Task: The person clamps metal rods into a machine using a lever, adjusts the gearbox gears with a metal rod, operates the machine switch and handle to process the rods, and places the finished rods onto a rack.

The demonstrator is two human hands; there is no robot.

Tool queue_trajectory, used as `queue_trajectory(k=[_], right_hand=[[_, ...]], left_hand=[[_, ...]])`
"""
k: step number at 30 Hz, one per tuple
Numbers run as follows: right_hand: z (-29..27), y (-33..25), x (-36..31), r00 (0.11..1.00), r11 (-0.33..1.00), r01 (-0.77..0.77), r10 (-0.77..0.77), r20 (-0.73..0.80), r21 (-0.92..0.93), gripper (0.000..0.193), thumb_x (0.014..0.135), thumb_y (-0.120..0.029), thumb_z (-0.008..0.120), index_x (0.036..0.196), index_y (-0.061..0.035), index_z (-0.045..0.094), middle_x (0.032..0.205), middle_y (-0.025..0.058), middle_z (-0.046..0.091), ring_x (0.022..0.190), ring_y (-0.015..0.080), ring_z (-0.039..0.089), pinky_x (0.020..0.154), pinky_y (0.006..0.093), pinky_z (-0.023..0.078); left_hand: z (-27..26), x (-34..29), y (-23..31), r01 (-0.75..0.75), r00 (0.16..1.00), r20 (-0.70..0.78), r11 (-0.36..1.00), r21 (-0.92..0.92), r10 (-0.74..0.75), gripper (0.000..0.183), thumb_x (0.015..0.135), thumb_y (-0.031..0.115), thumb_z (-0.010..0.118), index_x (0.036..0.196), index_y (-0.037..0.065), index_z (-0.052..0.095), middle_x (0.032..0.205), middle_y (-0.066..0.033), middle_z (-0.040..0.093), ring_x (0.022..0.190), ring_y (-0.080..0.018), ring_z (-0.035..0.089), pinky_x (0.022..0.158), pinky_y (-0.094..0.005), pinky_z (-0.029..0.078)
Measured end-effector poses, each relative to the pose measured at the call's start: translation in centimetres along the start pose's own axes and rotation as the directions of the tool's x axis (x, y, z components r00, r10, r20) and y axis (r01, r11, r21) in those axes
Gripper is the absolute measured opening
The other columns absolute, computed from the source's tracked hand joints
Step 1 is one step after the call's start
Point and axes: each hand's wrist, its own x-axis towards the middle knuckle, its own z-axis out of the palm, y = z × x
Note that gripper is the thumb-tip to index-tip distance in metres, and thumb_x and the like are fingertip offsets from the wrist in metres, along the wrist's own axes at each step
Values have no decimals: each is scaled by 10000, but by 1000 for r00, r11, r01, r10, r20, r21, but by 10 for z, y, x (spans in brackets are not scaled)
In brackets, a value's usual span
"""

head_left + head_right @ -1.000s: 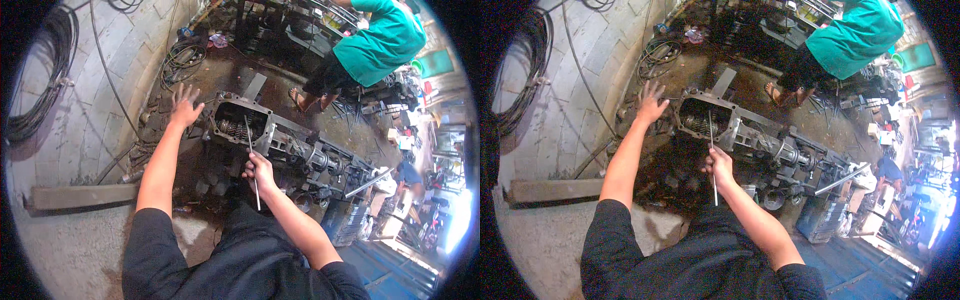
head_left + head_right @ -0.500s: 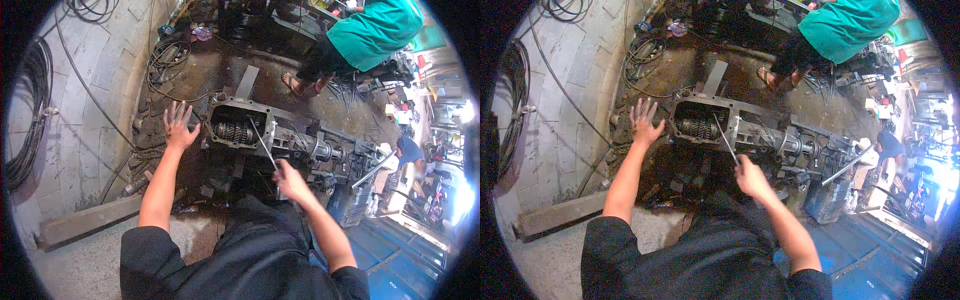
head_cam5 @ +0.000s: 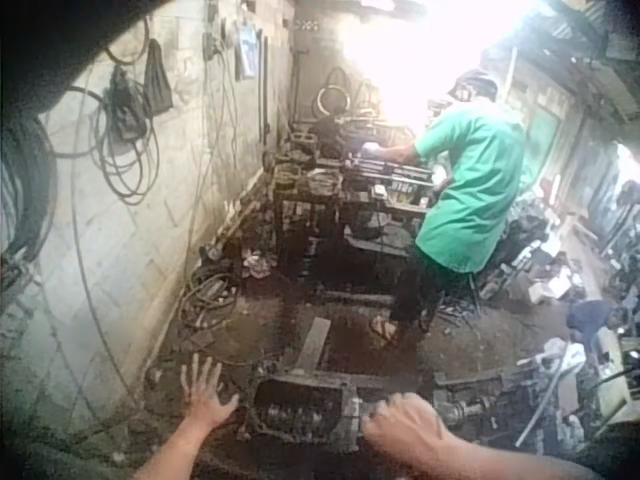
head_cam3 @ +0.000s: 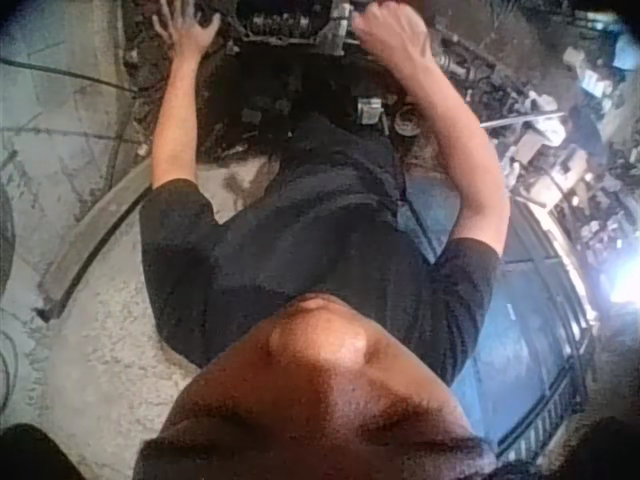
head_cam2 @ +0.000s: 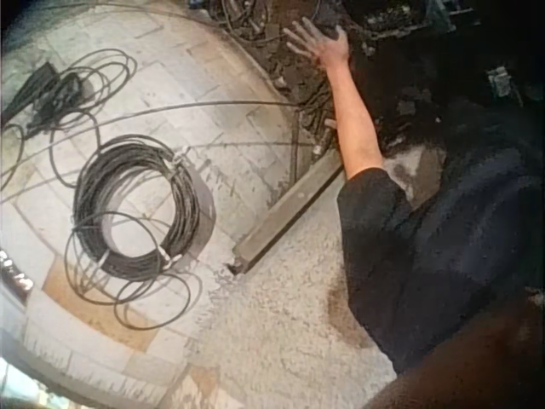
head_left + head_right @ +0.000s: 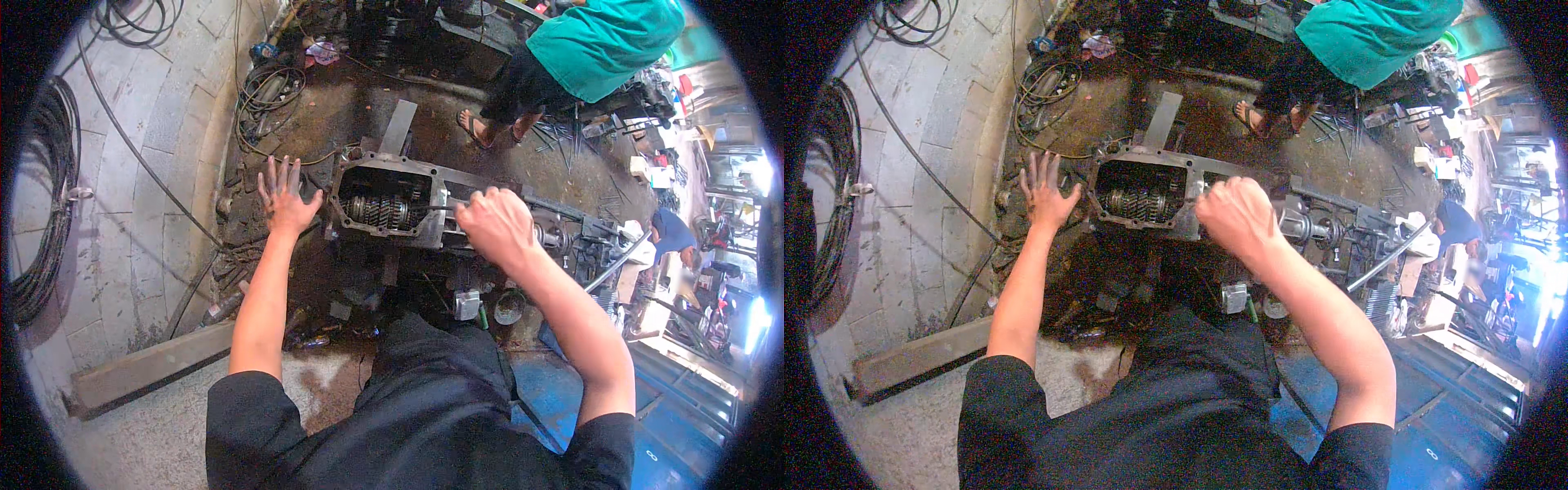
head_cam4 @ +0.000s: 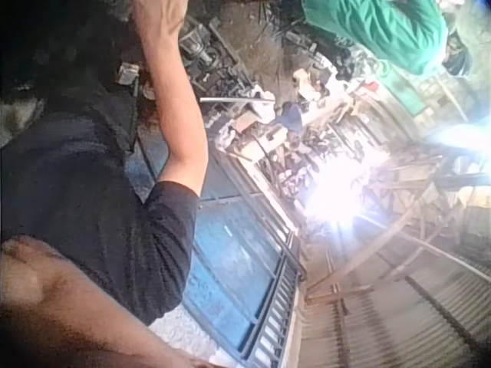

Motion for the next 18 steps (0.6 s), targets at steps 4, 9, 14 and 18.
queue_trajectory(k=[4,9,14,18], right_hand=[[18,38,12,1000,1000,-4,4,9,20,48,705,-183,639,697,-170,684,621,47,651,653,223,686,529,361,536],[20,26,20,965,951,247,-260,-46,-187,50,727,-183,627,677,-189,624,616,16,619,614,193,648,482,330,489],[34,49,25,994,996,64,-69,-88,-61,53,721,-215,625,674,-192,635,624,18,630,611,185,656,501,354,504],[33,30,15,994,989,53,-65,-83,-141,63,752,-201,612,707,-201,655,621,27,627,632,187,660,508,320,501]], left_hand=[[1,1,1,17,1000,2,1000,-18,-17,760,744,436,678,1379,102,428,1472,-79,353,1434,-283,153,1146,-513,83],[1,0,4,62,998,34,998,0,-62,755,744,440,680,1374,106,432,1473,-73,352,1435,-276,151,1152,-499,91],[2,-1,3,16,1000,-21,1000,-27,-16,722,727,434,681,1327,87,478,1421,-79,416,1422,-257,190,1169,-446,105],[7,-6,3,35,999,-21,998,-51,-36,738,743,413,690,1366,107,438,1437,-67,406,1407,-282,233,1157,-477,140]])
